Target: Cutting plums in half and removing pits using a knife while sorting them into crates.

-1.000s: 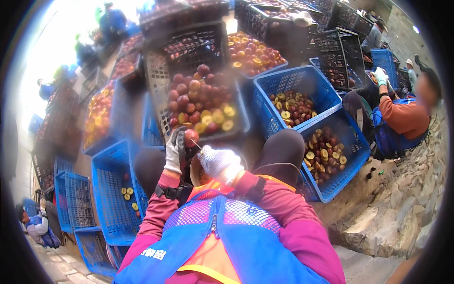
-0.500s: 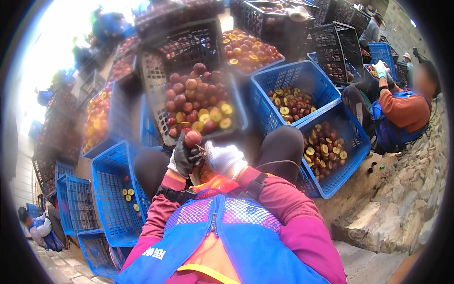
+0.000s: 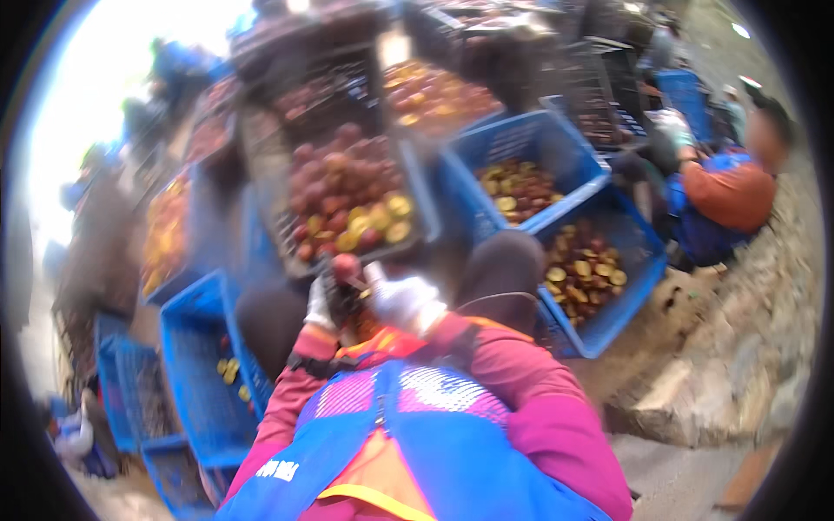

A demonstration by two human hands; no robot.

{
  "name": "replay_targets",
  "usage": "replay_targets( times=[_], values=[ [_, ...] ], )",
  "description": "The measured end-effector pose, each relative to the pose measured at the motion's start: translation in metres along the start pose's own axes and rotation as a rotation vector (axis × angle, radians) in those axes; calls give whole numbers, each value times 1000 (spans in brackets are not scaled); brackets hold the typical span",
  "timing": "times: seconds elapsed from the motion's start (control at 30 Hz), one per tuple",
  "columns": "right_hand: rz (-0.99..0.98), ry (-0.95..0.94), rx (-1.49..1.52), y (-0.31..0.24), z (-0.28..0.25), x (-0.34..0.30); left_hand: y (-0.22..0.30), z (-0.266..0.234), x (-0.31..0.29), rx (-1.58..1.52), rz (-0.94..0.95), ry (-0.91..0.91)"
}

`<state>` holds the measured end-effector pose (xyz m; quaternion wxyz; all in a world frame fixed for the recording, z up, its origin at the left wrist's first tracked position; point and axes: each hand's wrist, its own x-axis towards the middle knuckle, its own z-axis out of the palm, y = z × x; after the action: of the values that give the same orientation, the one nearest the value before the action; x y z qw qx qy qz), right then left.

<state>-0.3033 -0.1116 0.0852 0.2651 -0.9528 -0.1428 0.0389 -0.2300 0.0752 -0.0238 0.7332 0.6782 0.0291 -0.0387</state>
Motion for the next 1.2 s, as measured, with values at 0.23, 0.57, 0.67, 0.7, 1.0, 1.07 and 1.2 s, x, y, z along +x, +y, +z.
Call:
replay_targets(
  times=[0.23,0.57,0.67,0.7,1.0,1.07,1.2],
  values=[
    [-29,82,309,-16,-98,-20,42,7,9,-628,-100,15],
    [196,107,828,-1,-48,14,27,28,-12,-313,-171,-178],
    [189,192,524,1,-32,19,33,37,-21,-497,-269,-219],
    [175,229,440,3,-28,23,37,38,-23,-542,-300,-263],
    [-43,121,35,-15,-28,65,89,12,-22,488,473,-549],
    [-136,86,-4,-20,-32,72,69,-2,-16,391,355,-529],
    [-228,162,-16,-10,-13,73,26,-29,-6,300,85,-543]
  ],
)
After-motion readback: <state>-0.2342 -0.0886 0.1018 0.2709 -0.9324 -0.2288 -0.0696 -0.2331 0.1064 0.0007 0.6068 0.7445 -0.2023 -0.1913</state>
